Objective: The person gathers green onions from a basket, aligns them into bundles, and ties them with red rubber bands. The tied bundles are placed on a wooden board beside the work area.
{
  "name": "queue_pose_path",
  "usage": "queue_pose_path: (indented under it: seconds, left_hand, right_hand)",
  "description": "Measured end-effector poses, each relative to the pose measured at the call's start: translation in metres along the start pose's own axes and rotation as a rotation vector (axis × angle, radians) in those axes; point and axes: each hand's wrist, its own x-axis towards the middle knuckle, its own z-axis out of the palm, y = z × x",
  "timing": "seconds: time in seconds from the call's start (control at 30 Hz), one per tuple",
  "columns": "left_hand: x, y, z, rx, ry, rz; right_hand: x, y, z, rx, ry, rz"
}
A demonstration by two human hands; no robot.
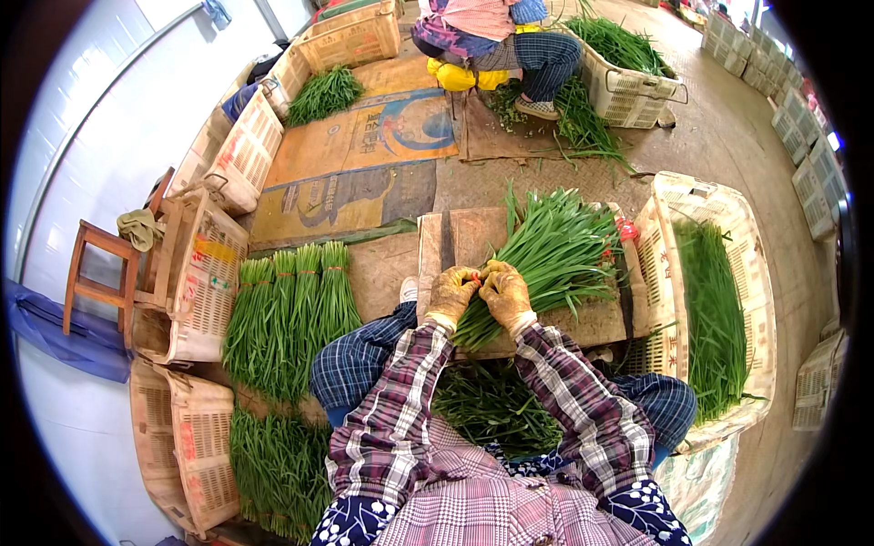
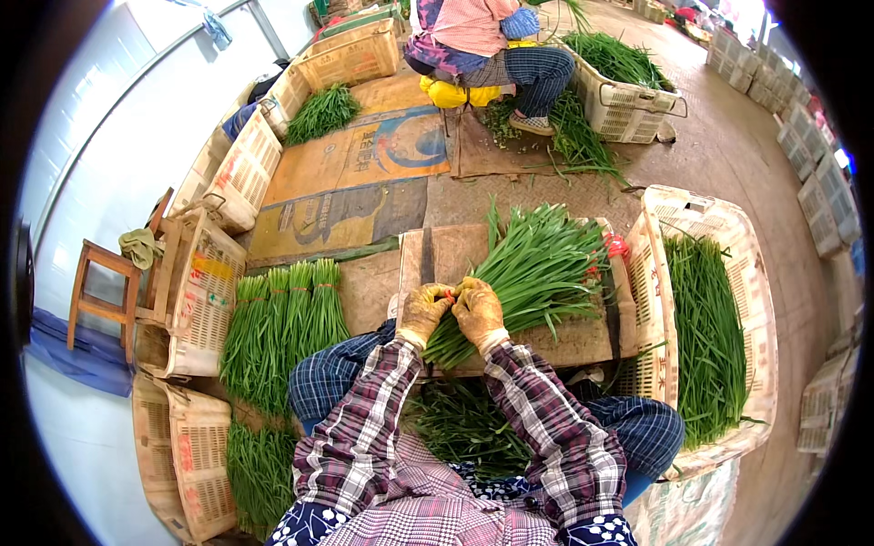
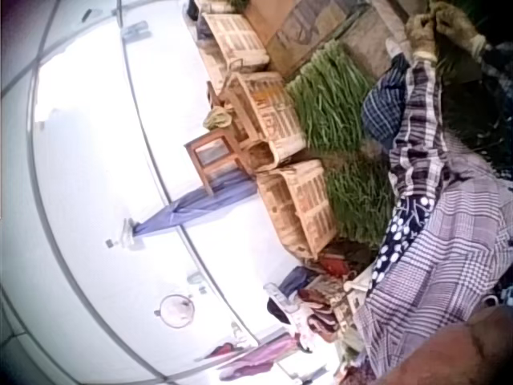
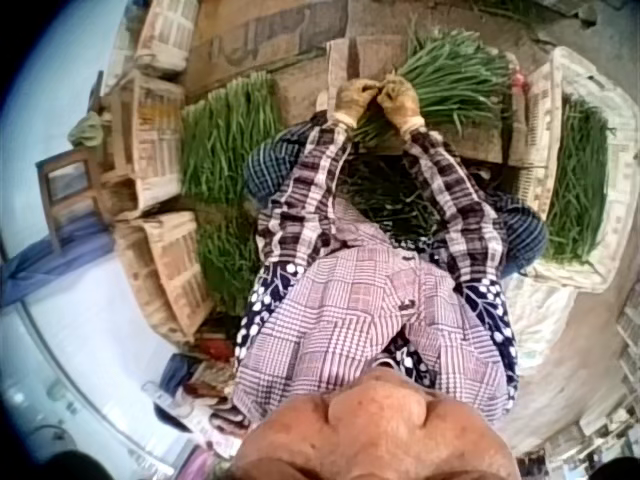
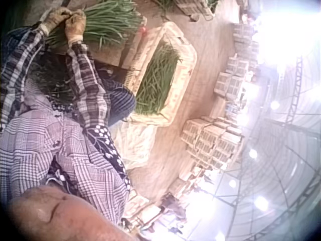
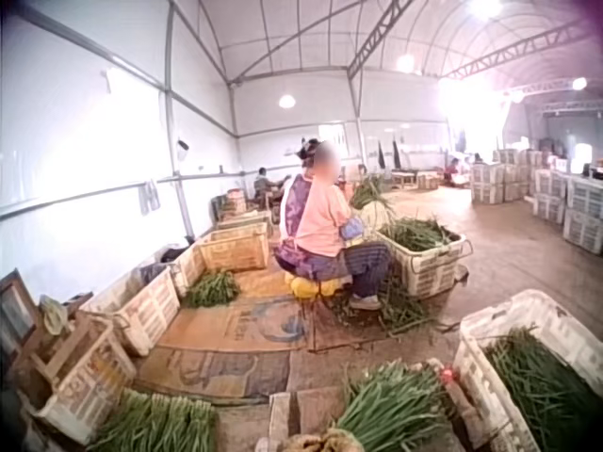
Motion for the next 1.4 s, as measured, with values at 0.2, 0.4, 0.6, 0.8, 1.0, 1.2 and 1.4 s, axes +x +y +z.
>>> queue_pose_path:
  seconds: [0.2,0.4,0.6,0.8,1.0,1.2,1.4]
  left_hand:
    - [-0.008,0.007,0.007,-0.025,0.006,0.102]
    - [-0.009,0.011,0.006,-0.080,-0.010,0.031]
    - [-0.006,-0.002,0.005,-0.123,-0.005,0.033]
    - [-0.009,0.001,0.006,-0.082,0.017,0.059]
    - [-0.016,0.005,0.007,0.023,0.047,0.208]
    - [-0.017,0.015,0.003,-0.068,-0.043,0.164]
    - [-0.013,0.014,0.004,-0.178,0.005,0.100]
  right_hand:
    - [-0.006,0.003,-0.003,0.050,0.061,0.028]
    - [-0.008,0.000,-0.008,0.039,0.046,-0.006]
    - [-0.008,-0.003,-0.007,0.046,0.046,-0.003]
    - [-0.010,-0.004,-0.004,-0.010,0.086,-0.005]
    - [-0.011,-0.008,-0.004,0.036,0.092,0.005]
    - [-0.013,-0.002,-0.004,0.141,0.098,0.036]
    - [-0.012,-0.006,-0.007,0.131,0.040,0.004]
